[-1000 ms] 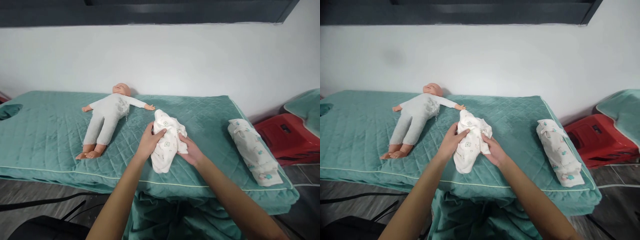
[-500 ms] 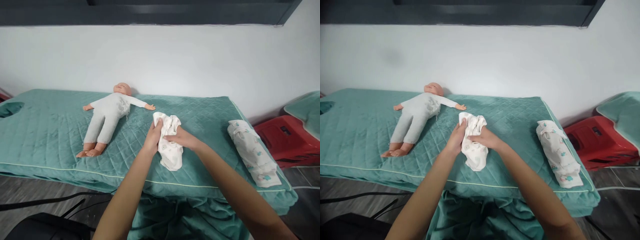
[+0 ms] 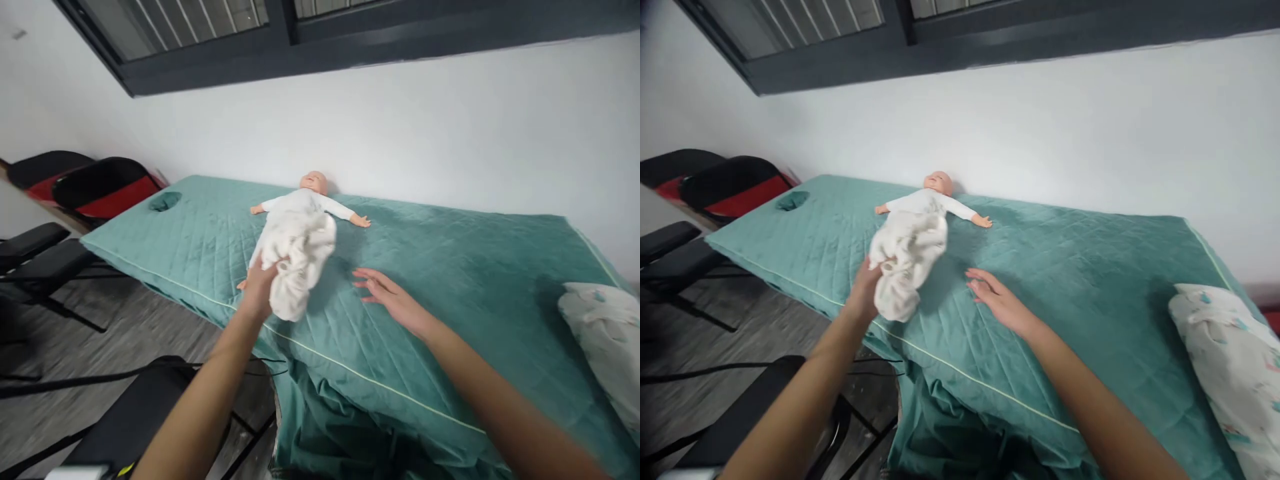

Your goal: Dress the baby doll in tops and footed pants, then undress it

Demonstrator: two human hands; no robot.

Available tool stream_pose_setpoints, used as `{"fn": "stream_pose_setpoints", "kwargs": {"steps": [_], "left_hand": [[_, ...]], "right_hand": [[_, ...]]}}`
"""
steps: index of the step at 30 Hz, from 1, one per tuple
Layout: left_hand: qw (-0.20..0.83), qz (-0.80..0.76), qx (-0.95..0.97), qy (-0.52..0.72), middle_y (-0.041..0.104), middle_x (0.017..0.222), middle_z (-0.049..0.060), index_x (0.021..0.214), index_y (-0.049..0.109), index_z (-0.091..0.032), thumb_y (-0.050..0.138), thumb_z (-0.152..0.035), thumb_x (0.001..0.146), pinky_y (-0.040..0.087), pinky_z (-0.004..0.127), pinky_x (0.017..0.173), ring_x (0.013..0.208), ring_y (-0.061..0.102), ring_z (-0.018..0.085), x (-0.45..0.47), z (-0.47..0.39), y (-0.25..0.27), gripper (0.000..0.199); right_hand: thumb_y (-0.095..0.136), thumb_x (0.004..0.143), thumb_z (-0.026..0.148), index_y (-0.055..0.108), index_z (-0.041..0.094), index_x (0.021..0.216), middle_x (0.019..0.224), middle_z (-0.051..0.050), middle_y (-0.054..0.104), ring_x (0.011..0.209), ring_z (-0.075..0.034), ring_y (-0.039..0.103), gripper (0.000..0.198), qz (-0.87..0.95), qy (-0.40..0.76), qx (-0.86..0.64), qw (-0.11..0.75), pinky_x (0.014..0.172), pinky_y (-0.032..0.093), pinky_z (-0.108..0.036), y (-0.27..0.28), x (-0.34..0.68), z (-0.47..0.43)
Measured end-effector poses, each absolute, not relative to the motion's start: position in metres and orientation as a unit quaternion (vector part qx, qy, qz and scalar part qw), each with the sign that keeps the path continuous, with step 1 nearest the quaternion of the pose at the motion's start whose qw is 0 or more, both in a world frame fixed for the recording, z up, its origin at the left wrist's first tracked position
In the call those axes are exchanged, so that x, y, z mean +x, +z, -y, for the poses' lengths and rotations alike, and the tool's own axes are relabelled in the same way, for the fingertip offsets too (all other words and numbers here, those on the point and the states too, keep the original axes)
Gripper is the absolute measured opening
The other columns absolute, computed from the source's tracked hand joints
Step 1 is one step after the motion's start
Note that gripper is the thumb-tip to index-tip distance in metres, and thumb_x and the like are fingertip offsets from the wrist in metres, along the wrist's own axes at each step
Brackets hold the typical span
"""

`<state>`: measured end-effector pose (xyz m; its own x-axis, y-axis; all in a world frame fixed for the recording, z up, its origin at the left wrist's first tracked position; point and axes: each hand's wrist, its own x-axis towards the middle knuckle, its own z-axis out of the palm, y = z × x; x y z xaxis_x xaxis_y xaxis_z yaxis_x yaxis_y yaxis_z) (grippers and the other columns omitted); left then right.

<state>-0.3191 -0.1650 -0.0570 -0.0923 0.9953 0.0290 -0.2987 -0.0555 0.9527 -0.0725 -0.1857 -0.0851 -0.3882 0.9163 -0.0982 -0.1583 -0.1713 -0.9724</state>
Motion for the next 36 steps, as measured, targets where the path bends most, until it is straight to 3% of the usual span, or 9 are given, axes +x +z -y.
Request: {"fn": "stream_pose_setpoints", "kwargs": {"steps": [5,10,14,16,18,22,27,31,36], "left_hand": [[0.39,-0.502,0.407,0.656,0.077,0.106,0.006,0.121,0.064,-0.018,0.086,-0.038,0.067,0.056,0.037,0.097,0.109,0.069,0.028,-0.459,0.128,-0.046,0.062],[0.37,-0.645,0.408,0.53,0.072,0.079,-0.002,0.108,0.062,-0.013,0.074,-0.055,0.08,0.053,0.039,0.1,0.093,0.067,0.021,-0.552,0.088,-0.067,0.052],[0.307,-0.741,0.401,0.442,0.065,0.07,-0.003,0.102,0.061,-0.009,0.08,-0.043,0.077,0.049,0.046,0.101,0.091,0.064,0.022,-0.58,0.068,-0.079,0.046],[0.242,-0.774,0.416,0.411,0.065,0.079,-0.002,0.107,0.059,-0.008,0.084,-0.032,0.074,0.04,0.051,0.11,0.106,0.06,0.027,-0.584,0.059,-0.077,0.048],[0.18,-0.794,0.443,0.376,0.067,0.102,0.005,0.118,0.056,-0.005,0.084,-0.021,0.071,0.03,0.055,0.117,0.122,0.052,0.034,-0.583,0.052,-0.072,0.058],[0.108,-0.8,0.496,0.32,0.042,0.149,0.021,0.139,0.043,-0.001,0.074,-0.021,0.079,0.025,0.058,0.118,0.136,0.04,0.042,-0.564,0.053,-0.059,0.07],[0.011,-0.78,0.595,0.193,0.041,0.154,0.023,0.142,0.046,-0.007,0.054,-0.034,0.094,0.027,0.065,0.113,0.141,0.035,0.045,-0.531,0.073,-0.058,0.055],[-0.026,-0.745,0.664,0.053,0.038,0.159,0.019,0.141,0.051,-0.019,0.056,-0.045,0.092,0.025,0.074,0.108,0.145,0.029,0.047,-0.529,0.089,-0.074,0.056],[-0.063,-0.711,0.699,0.044,0.033,0.164,0.016,0.147,0.045,-0.018,0.04,-0.017,0.095,0.017,0.075,0.113,0.154,0.016,0.04,-0.536,0.11,-0.099,0.052]], "right_hand": [[0.069,0.082,0.063,0.069,0.024,0.112,0.124,-0.009,0.068,0.105,-0.023,0.069,0.049,0.517,0.581,-0.468,0.419,0.09,0.059,-0.043,-0.118,-0.066,0.185],[0.066,0.086,0.06,0.069,0.023,0.109,0.112,-0.01,0.071,0.093,-0.022,0.07,0.044,0.542,0.568,-0.48,0.392,0.075,0.061,-0.037,-0.123,-0.071,0.186],[0.061,0.091,0.056,0.07,0.024,0.11,0.109,-0.009,0.073,0.091,-0.022,0.07,0.038,0.569,0.541,-0.493,0.375,0.077,0.061,-0.038,-0.123,-0.073,0.189],[0.06,0.091,0.054,0.07,0.025,0.109,0.106,-0.008,0.073,0.09,-0.022,0.07,0.035,0.575,0.531,-0.498,0.373,0.077,0.061,-0.039,-0.125,-0.073,0.19],[0.06,0.092,0.053,0.07,0.026,0.107,0.103,-0.007,0.073,0.089,-0.023,0.07,0.033,0.588,0.519,-0.5,0.367,0.078,0.061,-0.04,-0.127,-0.073,0.191],[0.057,0.094,0.047,0.07,0.026,0.105,0.102,-0.005,0.073,0.09,-0.023,0.07,0.027,0.626,0.476,-0.496,0.368,0.085,0.059,-0.042,-0.128,-0.073,0.194],[0.054,0.096,0.038,0.069,0.027,0.104,0.106,-0.006,0.07,0.098,-0.024,0.067,0.02,0.69,0.399,-0.473,0.375,0.093,0.055,-0.045,-0.122,-0.066,0.213],[0.051,0.098,0.037,0.068,0.031,0.111,0.118,-0.007,0.067,0.109,-0.027,0.066,0.022,0.724,0.372,-0.468,0.345,0.1,0.053,-0.05,-0.121,-0.04,0.243],[0.053,0.097,0.04,0.07,0.033,0.109,0.122,-0.006,0.068,0.115,-0.029,0.065,0.022,0.715,0.323,-0.528,0.325,0.104,0.052,-0.053,-0.124,0.008,0.282]]}}
